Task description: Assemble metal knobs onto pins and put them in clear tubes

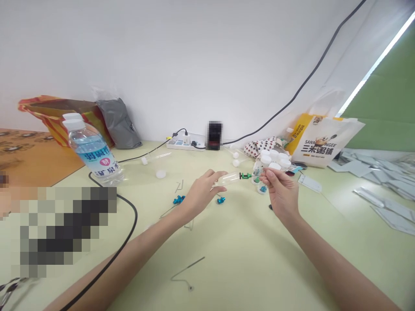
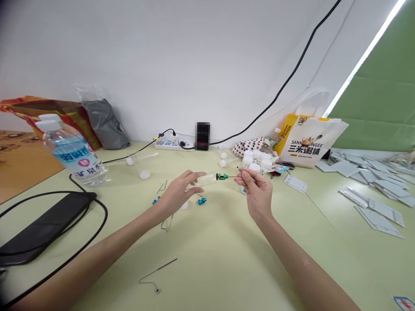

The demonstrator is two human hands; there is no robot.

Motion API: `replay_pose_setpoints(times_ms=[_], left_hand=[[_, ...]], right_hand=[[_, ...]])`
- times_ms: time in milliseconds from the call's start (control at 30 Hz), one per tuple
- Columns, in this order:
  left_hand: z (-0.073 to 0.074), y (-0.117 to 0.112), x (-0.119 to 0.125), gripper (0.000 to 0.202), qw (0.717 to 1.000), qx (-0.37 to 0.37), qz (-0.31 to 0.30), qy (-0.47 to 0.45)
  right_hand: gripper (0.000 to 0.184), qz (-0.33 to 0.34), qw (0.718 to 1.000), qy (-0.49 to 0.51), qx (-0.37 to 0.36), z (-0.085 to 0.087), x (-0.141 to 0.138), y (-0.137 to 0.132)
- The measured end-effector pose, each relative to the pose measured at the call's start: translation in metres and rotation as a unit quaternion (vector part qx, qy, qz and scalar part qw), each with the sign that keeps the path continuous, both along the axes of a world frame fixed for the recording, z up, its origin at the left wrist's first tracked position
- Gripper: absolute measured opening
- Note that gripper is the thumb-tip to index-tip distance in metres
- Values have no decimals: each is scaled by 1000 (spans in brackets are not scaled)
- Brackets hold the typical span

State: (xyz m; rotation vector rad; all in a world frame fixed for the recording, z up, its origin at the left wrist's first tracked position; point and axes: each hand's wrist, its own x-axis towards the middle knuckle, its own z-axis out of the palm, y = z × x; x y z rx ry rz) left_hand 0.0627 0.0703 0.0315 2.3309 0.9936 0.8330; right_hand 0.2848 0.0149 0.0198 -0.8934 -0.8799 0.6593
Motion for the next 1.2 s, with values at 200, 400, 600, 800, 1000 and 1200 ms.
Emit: replay_pose_setpoints(times_ms=[200,400,600,800,1000,1200], left_hand=[[-9,-17,-21,29,1000,-10,-14,-14],[-16,-22,-47,21,999,32,1,-2],[-23,-20,-54,19,978,196,-68,-29],[-10,-21,-53,25,996,-19,-13,-91],[-3,-25,-52,26,981,-137,-69,-119],[-2,-28,-53,33,984,-104,-95,-111]], right_hand=[[15,70,991,-96,-56,-12,-27,-14],[22,26,910,-411,53,-21,-39,-28],[33,72,847,-520,87,-29,-44,-29],[37,86,913,-390,78,-29,-47,-35],[33,119,924,-351,99,-28,-41,-33],[28,271,872,-403,64,-23,-27,-25]])
